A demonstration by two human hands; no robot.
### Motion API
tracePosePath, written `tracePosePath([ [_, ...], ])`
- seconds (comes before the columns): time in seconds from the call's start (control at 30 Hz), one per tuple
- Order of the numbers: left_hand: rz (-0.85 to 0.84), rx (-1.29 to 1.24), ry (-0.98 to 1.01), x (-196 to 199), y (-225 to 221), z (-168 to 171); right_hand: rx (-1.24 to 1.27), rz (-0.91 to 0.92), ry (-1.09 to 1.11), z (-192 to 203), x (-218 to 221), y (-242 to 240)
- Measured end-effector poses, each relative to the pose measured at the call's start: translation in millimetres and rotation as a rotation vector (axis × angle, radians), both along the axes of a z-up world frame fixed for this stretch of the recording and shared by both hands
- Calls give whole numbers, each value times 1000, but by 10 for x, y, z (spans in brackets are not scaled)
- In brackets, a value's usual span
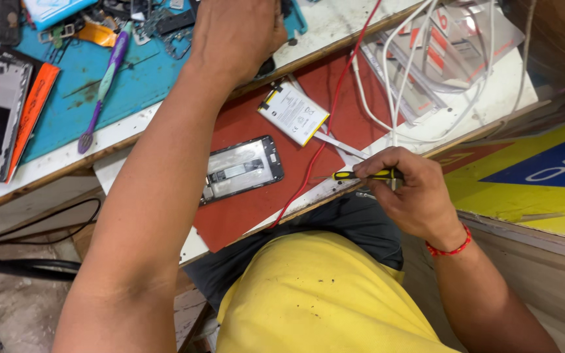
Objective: The person uses a toothbrush to clean a small circuit board on a workbench. They then pick up a disassembled smartphone, remove the battery, and use a screwdriver to manipulate internal components and connectors. The person places the battery and other parts on the table while continuing to work on the phone's chassis.
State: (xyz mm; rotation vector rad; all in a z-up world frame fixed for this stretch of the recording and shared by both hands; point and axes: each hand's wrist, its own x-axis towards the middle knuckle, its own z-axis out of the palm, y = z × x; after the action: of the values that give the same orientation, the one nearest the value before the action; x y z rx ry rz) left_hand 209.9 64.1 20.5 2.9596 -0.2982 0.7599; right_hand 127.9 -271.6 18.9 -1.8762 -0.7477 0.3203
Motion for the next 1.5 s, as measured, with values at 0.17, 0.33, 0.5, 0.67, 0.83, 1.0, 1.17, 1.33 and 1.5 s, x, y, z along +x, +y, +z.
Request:
tracePosePath([
  [0.17, 0, -132, 74, -30, -7, -7, 23, -19, 30, -71, -1, -43],
  [0.33, 45, -237, 108, -87, 19, 96, 45, 9, 2, -67, 32, -17],
  [0.5, 88, -306, 183, -52, 42, 62, 62, 4, 4, -20, 46, 21],
  [0.67, 53, -364, 81, -219, 55, 98, 1, -49, 73, 90, 38, 193],
  [0.83, -33, -421, -103, -901, -34, 187, -4, 63, -109, 235, -43, 462],
  [1.0, 52, -586, -13, -1778, -371, 52, -73, 86, -226, 303, -139, 676],
  [1.17, 61, -566, 97, -2202, -523, -199, -142, 94, -276, 362, -201, 736],
  [1.33, 56, -506, 98, -2267, -544, -302, -214, 111, -345, 434, -256, 790],
  [1.5, 40, -499, 88, -2280, -541, -302, -393, 208, -466, 601, -235, 924],
])
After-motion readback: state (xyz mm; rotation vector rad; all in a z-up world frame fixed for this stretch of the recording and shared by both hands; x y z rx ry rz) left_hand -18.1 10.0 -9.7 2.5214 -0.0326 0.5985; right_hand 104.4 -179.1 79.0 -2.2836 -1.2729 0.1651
